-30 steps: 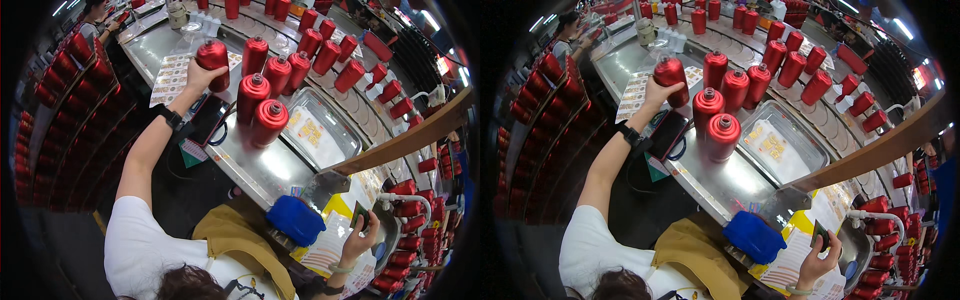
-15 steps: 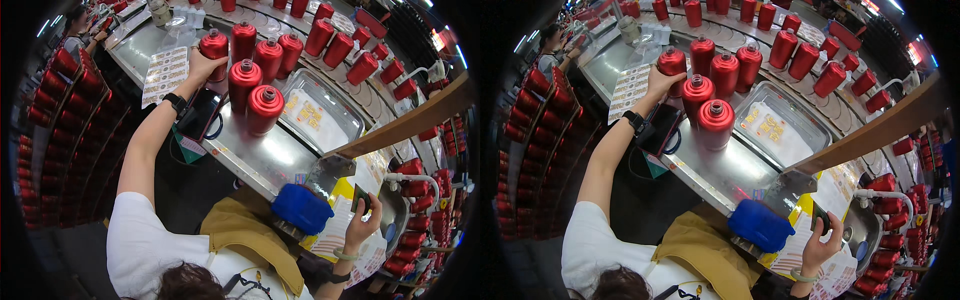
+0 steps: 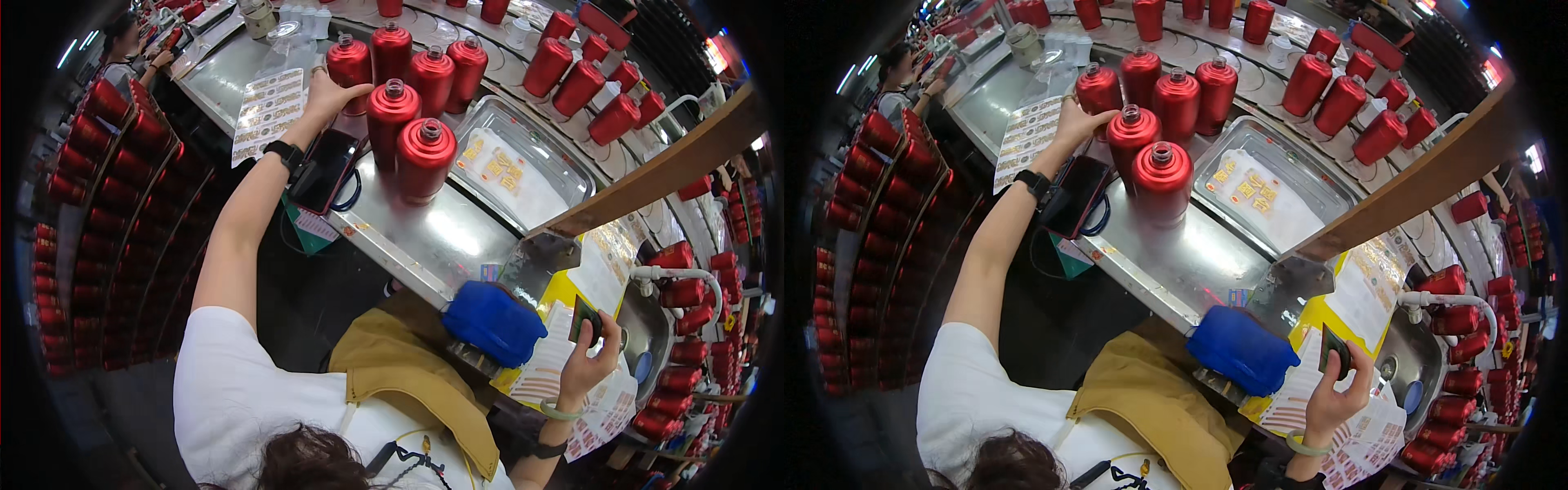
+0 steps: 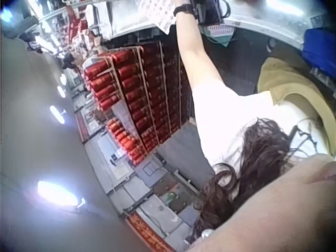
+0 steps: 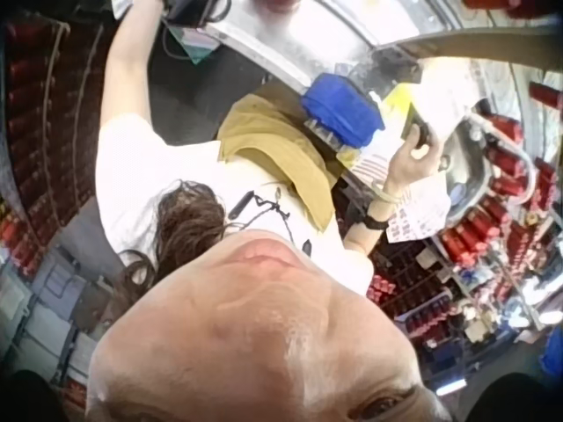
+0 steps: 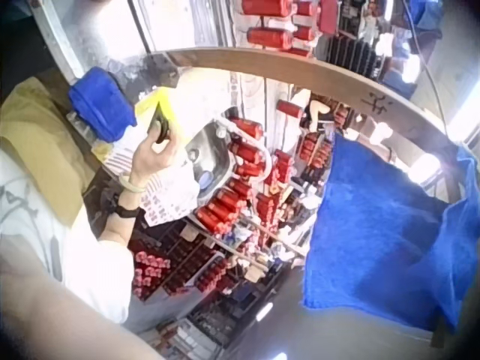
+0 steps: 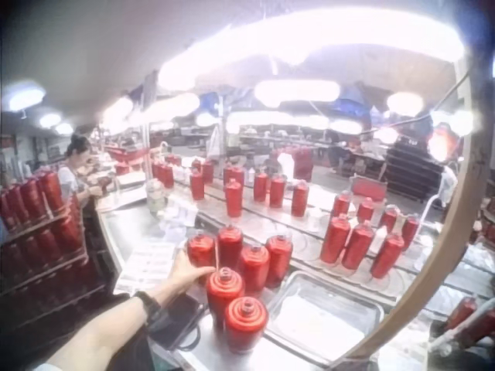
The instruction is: Applying decorative labels and seals to red metal liquor bottles on a factory assembly line.
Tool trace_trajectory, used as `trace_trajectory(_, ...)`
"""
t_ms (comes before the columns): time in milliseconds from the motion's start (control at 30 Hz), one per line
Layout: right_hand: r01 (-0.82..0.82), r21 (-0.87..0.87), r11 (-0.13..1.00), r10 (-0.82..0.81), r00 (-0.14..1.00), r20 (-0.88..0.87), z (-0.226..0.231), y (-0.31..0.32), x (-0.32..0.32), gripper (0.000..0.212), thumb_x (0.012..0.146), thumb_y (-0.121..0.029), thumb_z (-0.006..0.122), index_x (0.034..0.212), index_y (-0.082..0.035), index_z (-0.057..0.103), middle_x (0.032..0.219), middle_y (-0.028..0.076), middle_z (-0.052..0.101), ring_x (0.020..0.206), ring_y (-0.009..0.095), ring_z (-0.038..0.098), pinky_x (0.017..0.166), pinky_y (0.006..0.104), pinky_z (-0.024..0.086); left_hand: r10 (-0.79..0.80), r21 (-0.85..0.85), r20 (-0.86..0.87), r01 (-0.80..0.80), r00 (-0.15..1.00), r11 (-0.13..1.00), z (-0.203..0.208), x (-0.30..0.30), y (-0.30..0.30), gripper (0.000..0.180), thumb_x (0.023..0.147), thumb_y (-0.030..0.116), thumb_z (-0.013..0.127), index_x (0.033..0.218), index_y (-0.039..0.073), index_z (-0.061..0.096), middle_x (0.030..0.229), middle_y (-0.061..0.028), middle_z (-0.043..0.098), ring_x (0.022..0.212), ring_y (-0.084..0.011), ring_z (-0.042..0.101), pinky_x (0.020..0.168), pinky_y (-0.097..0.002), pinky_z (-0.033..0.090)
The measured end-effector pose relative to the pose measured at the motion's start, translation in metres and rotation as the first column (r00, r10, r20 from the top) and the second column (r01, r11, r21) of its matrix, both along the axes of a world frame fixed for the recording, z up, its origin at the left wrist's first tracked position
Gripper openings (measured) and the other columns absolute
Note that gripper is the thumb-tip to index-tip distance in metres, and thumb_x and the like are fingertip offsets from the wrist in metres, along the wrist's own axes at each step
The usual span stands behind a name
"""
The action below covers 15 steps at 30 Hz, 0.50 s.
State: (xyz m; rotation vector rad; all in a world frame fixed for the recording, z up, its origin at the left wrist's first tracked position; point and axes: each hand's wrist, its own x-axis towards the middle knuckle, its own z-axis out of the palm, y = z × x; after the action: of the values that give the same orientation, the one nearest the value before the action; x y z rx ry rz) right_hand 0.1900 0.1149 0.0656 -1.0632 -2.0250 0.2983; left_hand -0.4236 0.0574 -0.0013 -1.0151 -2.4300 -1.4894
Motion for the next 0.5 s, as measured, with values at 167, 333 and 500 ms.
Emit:
trace_trajectory(167, 0.048, -0.021, 0.999, -0.049, 0.998, -0.029, -0.012, 0.0, 0.016, 0.021, 0.091, 0.002, 0.071, 0.112, 0.002, 0.067, 0.097, 0.011, 0.068, 0.083, 0.021, 0.061, 0.078, 0.0323, 0.05, -0.088, -0.311, 0.094, 0.113, 0.992, 0.943, 0.026, 0.063, -0.068, 0.118, 0.058, 0.053, 0.094, 0.143, -0.012, 0.044, 0.141, -0.0335, 0.053, 0.13, -0.0425, 0.056, 0.108, -0.0427, 0.047)
trace_trajectory(333, -0.055, -0.008, 0.998, 0.054, 0.996, -0.077, -0.008, -0.004, -0.004, 0.021, 0.089, 0.003, 0.072, 0.11, 0.002, 0.067, 0.094, 0.011, 0.067, 0.081, 0.02, 0.061, 0.076, 0.0315, 0.05, -0.027, -0.733, -0.088, -0.047, 0.996, 0.678, -0.005, 0.132, -0.101, 0.126, 0.06, 0.054, 0.087, 0.16, 0.004, 0.028, 0.16, -0.0333, 0.029, 0.147, -0.0522, 0.029, 0.12, -0.0517, 0.031)
trace_trajectory(500, -0.131, -0.001, 0.991, 0.131, 0.99, -0.046, 0.001, -0.012, -0.011, 0.021, 0.088, 0.005, 0.072, 0.108, 0.002, 0.067, 0.093, 0.011, 0.067, 0.081, 0.022, 0.063, 0.076, 0.0321, 0.051, -0.018, -0.706, -0.11, -0.065, 0.994, 0.706, -0.022, 0.107, -0.106, 0.125, 0.061, 0.055, 0.085, 0.157, -0.002, 0.031, 0.155, -0.0344, 0.036, 0.145, -0.0489, 0.035, 0.12, -0.0511, 0.033)
